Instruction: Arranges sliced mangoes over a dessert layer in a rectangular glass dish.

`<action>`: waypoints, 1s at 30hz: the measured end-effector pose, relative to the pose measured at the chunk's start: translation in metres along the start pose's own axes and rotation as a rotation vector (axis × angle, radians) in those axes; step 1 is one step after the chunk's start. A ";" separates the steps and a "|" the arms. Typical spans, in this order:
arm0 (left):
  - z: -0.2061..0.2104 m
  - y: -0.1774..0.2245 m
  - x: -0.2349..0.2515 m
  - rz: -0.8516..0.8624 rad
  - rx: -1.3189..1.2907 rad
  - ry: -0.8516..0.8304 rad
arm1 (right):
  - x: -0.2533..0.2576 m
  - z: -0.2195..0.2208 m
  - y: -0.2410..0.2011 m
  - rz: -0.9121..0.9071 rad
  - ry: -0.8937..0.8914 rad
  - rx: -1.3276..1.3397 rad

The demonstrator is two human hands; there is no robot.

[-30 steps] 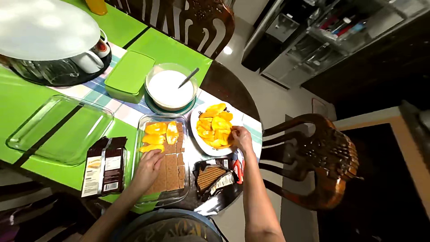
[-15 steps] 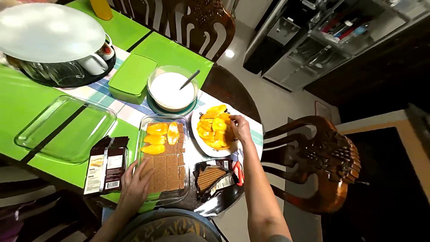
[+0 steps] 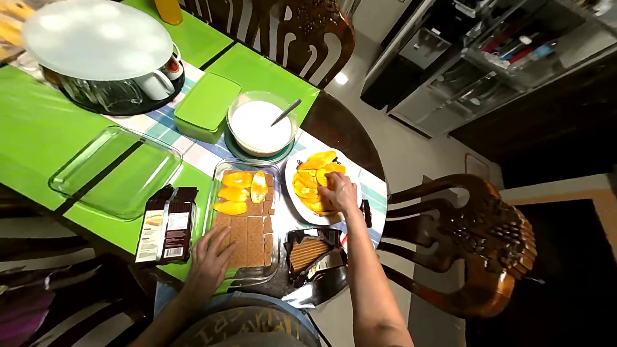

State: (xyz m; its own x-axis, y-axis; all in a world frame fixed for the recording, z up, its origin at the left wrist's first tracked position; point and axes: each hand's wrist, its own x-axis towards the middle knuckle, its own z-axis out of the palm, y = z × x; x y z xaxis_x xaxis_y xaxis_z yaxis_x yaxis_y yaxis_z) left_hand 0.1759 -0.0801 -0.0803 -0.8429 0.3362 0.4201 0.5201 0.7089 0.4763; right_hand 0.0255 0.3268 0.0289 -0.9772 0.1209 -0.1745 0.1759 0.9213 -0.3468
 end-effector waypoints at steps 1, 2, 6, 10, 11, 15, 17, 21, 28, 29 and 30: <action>0.001 0.001 0.000 -0.009 0.001 0.004 | 0.001 -0.005 0.009 0.020 -0.051 0.033; 0.002 0.001 0.000 -0.016 0.002 0.009 | 0.003 -0.008 0.018 0.024 -0.082 0.065; 0.003 0.003 0.000 -0.021 0.017 0.003 | 0.008 -0.010 0.044 -0.059 -0.108 0.107; 0.004 0.001 -0.001 -0.011 0.005 -0.004 | 0.012 -0.008 0.041 -0.177 -0.072 0.064; 0.004 0.000 -0.001 -0.010 0.007 -0.007 | 0.013 -0.008 0.039 -0.194 -0.068 0.040; 0.002 0.001 -0.001 -0.012 0.006 -0.012 | 0.013 -0.013 0.034 -0.151 -0.045 0.027; 0.001 0.002 0.000 -0.013 0.007 -0.010 | 0.012 -0.016 0.037 -0.078 -0.024 0.081; 0.003 0.000 -0.001 -0.017 0.002 -0.005 | 0.006 -0.017 0.047 0.131 0.012 0.418; -0.001 0.003 0.001 -0.020 0.024 -0.036 | -0.025 -0.023 -0.005 0.122 -0.137 0.804; -0.001 0.002 0.001 -0.020 0.027 -0.040 | -0.030 -0.022 -0.022 0.094 -0.186 0.764; -0.001 0.002 0.001 -0.022 0.031 -0.042 | -0.035 -0.019 -0.040 0.061 -0.233 0.700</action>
State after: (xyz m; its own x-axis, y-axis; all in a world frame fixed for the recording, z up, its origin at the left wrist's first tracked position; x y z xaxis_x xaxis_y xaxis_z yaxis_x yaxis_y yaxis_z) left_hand 0.1762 -0.0789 -0.0778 -0.8595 0.3454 0.3769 0.4975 0.7349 0.4610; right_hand 0.0506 0.2928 0.0659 -0.9263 0.0109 -0.3766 0.3401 0.4543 -0.8234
